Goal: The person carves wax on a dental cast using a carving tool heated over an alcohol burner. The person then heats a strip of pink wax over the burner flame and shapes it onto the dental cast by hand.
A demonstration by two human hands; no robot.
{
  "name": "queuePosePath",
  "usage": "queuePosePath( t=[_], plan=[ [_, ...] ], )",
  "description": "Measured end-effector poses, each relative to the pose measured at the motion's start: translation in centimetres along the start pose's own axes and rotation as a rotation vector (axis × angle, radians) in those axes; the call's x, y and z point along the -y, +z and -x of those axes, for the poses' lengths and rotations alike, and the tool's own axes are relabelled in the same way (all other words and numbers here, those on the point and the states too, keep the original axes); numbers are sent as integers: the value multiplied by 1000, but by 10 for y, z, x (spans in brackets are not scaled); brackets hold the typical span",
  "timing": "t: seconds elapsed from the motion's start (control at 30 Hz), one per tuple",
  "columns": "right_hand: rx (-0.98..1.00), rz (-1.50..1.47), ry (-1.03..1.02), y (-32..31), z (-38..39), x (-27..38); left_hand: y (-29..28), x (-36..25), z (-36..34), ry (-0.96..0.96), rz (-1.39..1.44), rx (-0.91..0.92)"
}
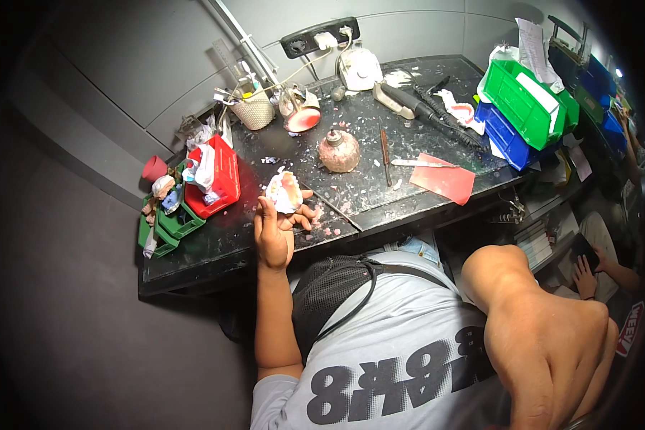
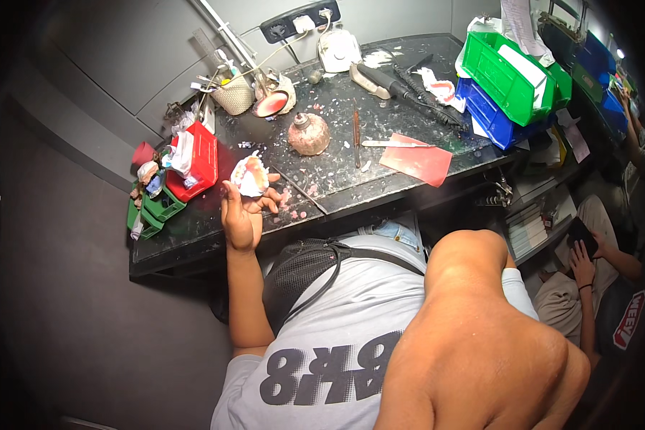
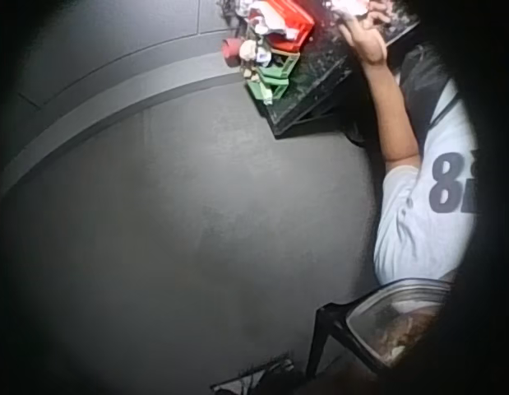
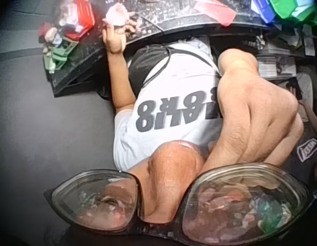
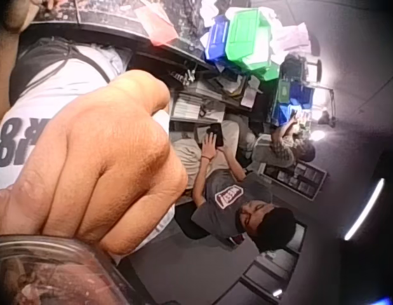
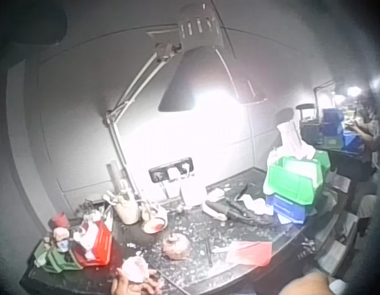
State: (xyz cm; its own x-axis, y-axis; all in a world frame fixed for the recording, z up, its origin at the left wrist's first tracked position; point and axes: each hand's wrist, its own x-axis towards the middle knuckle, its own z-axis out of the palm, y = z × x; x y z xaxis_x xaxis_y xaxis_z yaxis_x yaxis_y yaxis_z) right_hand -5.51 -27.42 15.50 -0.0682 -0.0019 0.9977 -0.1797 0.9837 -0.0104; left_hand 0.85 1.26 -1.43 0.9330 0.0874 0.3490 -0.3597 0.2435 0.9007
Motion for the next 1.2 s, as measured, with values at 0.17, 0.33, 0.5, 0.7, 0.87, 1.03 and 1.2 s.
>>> queuePosePath(
  t=[0.17, 0.33, 0.5, 0.7, 0.87, 1.03, 1.2],
  plan=[
    [-13, 4, -32, 5, 5, 2, 1, 0, -1, 9, 20, -5],
    [-3, -18, 57, -2, -13, -3, 0, 0, 0, 8, 34, -19],
    [1, -25, 80, -5, -16, -1, 0, 0, -2, -9, 5, -3],
    [-23, -51, 82, -3, -15, 1, -1, 1, -1, -13, 22, -21],
    [-39, -67, 89, -2, -14, 1, -1, -1, 1, -12, 22, -22],
    [-113, -97, -11, 7, -1, 4, 0, 0, 0, -3, 0, -22],
    [-91, -74, 59, 1, -12, 5, 0, -1, -1, -4, 12, -22]
  ],
)
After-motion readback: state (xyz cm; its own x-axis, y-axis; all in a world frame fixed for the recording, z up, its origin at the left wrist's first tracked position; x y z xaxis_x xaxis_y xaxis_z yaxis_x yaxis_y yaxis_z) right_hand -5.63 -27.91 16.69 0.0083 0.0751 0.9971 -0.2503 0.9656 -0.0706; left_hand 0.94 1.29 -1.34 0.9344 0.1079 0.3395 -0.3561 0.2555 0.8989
